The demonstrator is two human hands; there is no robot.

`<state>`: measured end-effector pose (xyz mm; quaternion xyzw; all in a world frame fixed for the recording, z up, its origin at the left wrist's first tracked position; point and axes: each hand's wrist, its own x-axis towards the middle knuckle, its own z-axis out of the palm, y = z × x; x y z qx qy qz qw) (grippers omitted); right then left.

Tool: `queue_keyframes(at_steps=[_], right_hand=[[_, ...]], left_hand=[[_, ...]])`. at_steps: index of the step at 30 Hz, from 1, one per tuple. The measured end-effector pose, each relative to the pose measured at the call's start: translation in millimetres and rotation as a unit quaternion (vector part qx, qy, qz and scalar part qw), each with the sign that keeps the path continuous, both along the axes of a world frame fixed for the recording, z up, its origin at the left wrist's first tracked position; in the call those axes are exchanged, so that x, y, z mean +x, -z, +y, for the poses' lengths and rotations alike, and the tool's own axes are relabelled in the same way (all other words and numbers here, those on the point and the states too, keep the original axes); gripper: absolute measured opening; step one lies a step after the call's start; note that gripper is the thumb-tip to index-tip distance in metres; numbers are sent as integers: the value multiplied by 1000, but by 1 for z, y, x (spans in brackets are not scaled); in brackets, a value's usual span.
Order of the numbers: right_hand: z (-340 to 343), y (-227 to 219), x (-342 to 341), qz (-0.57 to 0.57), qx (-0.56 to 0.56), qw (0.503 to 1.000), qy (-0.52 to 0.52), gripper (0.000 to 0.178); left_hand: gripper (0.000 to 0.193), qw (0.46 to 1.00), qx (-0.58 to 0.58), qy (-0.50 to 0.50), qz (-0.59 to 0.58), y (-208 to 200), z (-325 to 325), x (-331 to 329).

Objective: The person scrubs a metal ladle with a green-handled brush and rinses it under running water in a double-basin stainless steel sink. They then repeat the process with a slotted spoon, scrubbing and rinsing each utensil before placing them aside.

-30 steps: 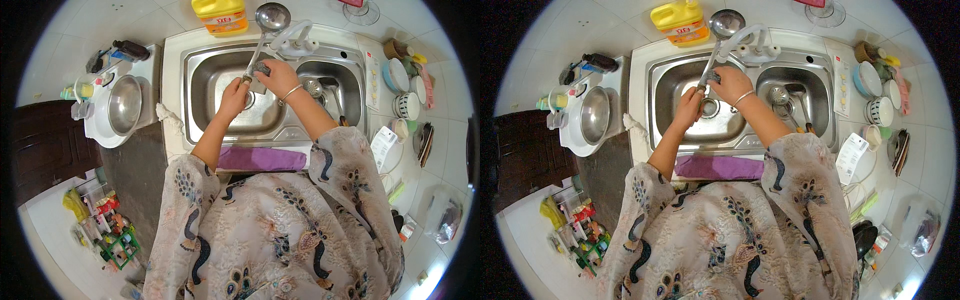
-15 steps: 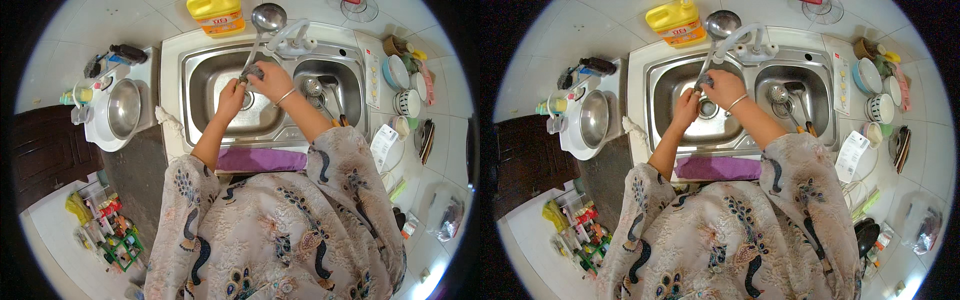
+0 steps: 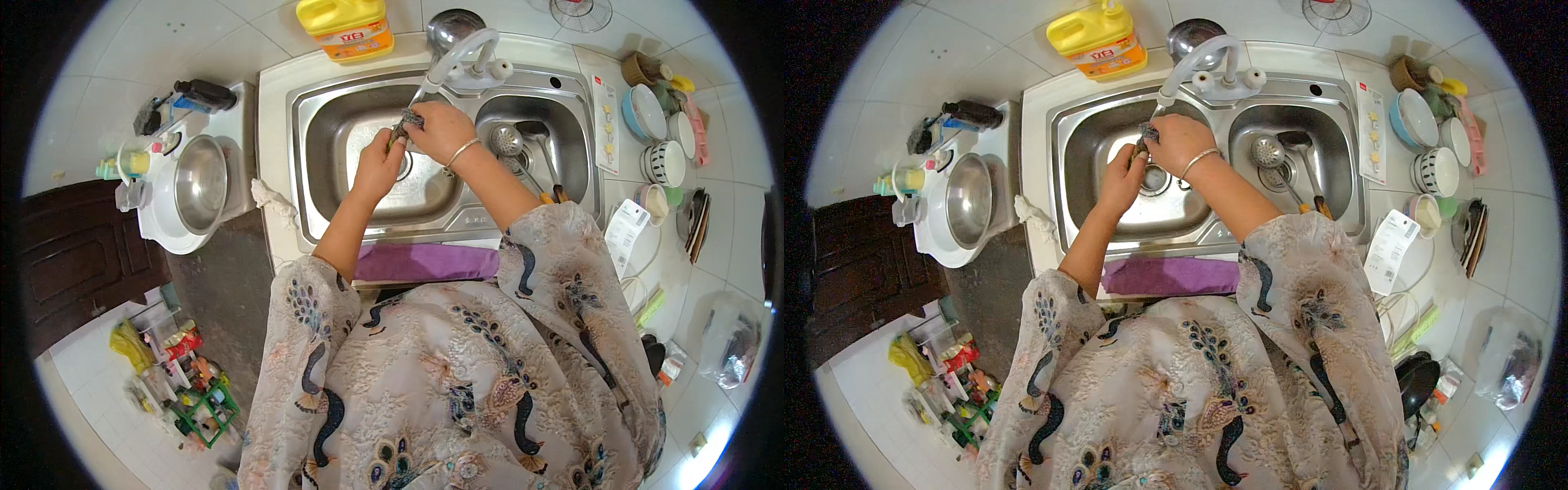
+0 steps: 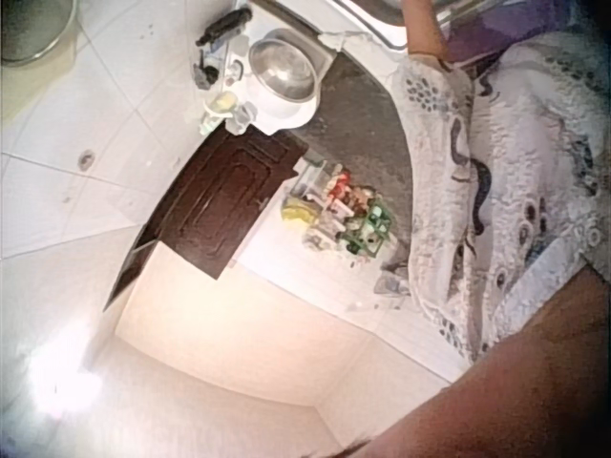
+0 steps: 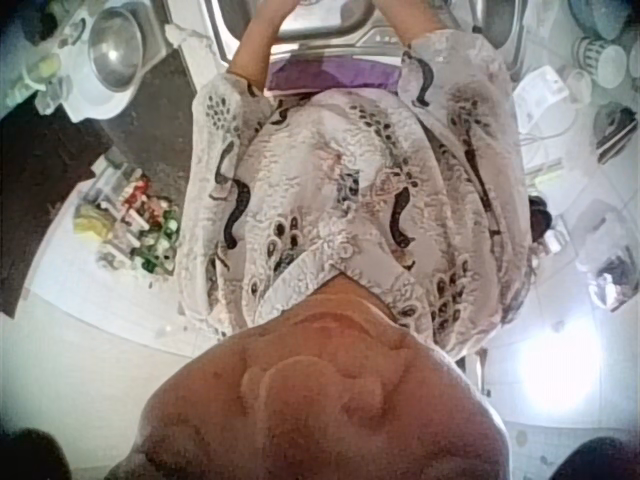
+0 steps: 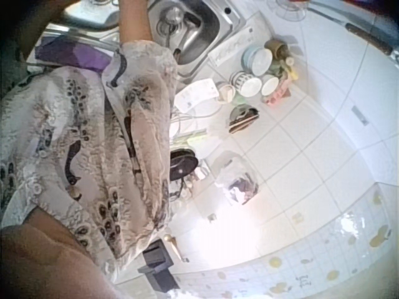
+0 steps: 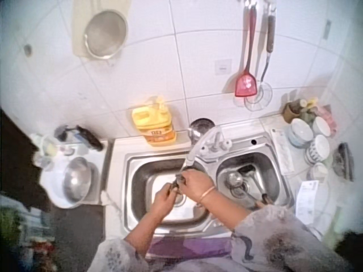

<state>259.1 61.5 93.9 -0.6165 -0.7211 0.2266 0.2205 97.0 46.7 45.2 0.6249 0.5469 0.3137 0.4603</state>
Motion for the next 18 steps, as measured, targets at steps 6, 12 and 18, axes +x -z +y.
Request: queue_keyframes(at_steps=[6, 12, 18], right_hand=[[-7, 10, 2, -72, -129, 988, -37, 27], [-7, -3, 17, 49, -22, 998, 40, 32], [1, -1, -5, 14, -24, 1000, 13, 30]], left_hand=[[20, 998, -33, -12, -51, -8, -6, 3], [18, 974, -148, -37, -168, -11, 1, -4], [19, 998, -51, 3, -41, 5, 1, -6]])
